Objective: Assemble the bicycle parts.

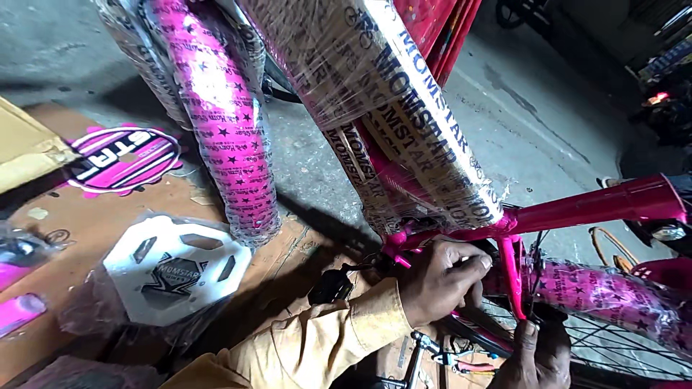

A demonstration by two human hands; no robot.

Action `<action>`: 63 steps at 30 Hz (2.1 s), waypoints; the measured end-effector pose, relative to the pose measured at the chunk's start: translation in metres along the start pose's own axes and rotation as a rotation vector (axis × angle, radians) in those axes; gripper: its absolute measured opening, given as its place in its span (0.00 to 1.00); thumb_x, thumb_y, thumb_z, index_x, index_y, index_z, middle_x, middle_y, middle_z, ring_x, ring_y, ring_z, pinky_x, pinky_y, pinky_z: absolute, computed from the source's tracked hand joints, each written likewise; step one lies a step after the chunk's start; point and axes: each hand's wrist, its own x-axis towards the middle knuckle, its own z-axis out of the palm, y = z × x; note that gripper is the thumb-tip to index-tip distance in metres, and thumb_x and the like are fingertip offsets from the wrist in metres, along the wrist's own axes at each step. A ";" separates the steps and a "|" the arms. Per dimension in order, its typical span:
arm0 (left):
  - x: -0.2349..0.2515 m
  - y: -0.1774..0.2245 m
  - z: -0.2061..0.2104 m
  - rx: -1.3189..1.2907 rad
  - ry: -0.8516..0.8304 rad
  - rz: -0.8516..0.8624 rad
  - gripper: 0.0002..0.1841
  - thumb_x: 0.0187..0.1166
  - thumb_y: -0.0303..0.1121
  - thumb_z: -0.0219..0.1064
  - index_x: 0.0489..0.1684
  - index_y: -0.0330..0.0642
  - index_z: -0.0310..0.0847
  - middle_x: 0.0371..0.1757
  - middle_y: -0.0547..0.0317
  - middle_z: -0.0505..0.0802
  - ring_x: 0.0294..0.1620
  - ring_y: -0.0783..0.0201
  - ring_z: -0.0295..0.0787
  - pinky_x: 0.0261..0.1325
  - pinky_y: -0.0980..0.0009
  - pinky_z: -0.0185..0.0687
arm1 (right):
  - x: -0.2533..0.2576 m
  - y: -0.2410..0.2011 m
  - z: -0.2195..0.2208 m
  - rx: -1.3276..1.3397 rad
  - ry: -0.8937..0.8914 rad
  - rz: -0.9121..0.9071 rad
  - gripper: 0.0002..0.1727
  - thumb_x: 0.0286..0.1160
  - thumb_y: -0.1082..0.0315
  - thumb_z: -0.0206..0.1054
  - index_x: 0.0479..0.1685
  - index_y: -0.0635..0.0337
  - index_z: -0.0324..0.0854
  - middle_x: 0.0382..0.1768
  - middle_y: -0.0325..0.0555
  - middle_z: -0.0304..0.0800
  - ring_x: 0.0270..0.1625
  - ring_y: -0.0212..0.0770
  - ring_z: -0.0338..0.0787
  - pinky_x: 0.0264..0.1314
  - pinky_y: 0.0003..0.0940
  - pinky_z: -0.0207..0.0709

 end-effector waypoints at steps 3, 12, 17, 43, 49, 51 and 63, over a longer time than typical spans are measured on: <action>-0.013 -0.012 0.012 0.161 0.031 0.018 0.17 0.89 0.33 0.57 0.61 0.33 0.88 0.29 0.60 0.94 0.23 0.73 0.85 0.30 0.75 0.83 | 0.001 0.001 0.001 -0.002 0.002 -0.019 0.32 0.85 0.64 0.61 0.74 0.86 0.61 0.68 0.54 0.81 0.70 0.27 0.83 0.75 0.19 0.76; -0.031 -0.037 0.020 0.154 0.101 0.075 0.20 0.92 0.36 0.54 0.72 0.34 0.82 0.35 0.60 0.95 0.26 0.73 0.85 0.33 0.75 0.83 | -0.001 -0.004 0.005 -0.026 0.030 0.021 0.29 0.85 0.67 0.60 0.74 0.86 0.62 0.66 0.57 0.81 0.68 0.26 0.83 0.72 0.18 0.76; -0.017 -0.016 0.003 0.115 0.135 0.014 0.11 0.86 0.32 0.60 0.51 0.36 0.87 0.24 0.61 0.88 0.22 0.70 0.83 0.32 0.73 0.84 | -0.002 -0.002 -0.003 -0.051 0.001 0.028 0.32 0.84 0.66 0.61 0.77 0.86 0.62 0.71 0.60 0.79 0.72 0.28 0.82 0.75 0.19 0.75; 0.005 0.004 -0.007 -0.021 0.056 -0.070 0.13 0.88 0.31 0.60 0.41 0.32 0.89 0.15 0.62 0.76 0.15 0.74 0.68 0.22 0.79 0.65 | 0.010 0.001 -0.008 0.020 0.053 0.006 0.17 0.72 0.69 0.72 0.53 0.74 0.82 0.46 0.35 0.93 0.51 0.21 0.92 0.59 0.18 0.86; 0.004 0.000 -0.010 -0.009 0.034 -0.078 0.12 0.87 0.31 0.60 0.42 0.35 0.90 0.16 0.62 0.77 0.15 0.74 0.69 0.23 0.80 0.66 | 0.007 -0.006 -0.001 0.066 0.130 0.020 0.25 0.72 0.69 0.71 0.64 0.76 0.71 0.54 0.40 0.88 0.56 0.26 0.90 0.61 0.22 0.86; 0.004 -0.004 -0.012 -0.005 0.043 -0.070 0.12 0.87 0.32 0.60 0.43 0.36 0.90 0.16 0.63 0.78 0.16 0.74 0.69 0.23 0.80 0.67 | 0.006 -0.007 -0.002 0.000 0.105 -0.069 0.32 0.68 0.66 0.75 0.67 0.73 0.64 0.59 0.45 0.83 0.60 0.30 0.88 0.65 0.26 0.85; -0.043 -0.061 -0.047 0.184 -0.102 -0.126 0.15 0.87 0.37 0.57 0.46 0.37 0.88 0.24 0.66 0.87 0.23 0.73 0.81 0.29 0.74 0.80 | 0.022 -0.015 -0.019 -0.543 0.083 -0.263 0.15 0.74 0.57 0.70 0.42 0.60 0.94 0.45 0.53 0.93 0.51 0.44 0.92 0.56 0.38 0.85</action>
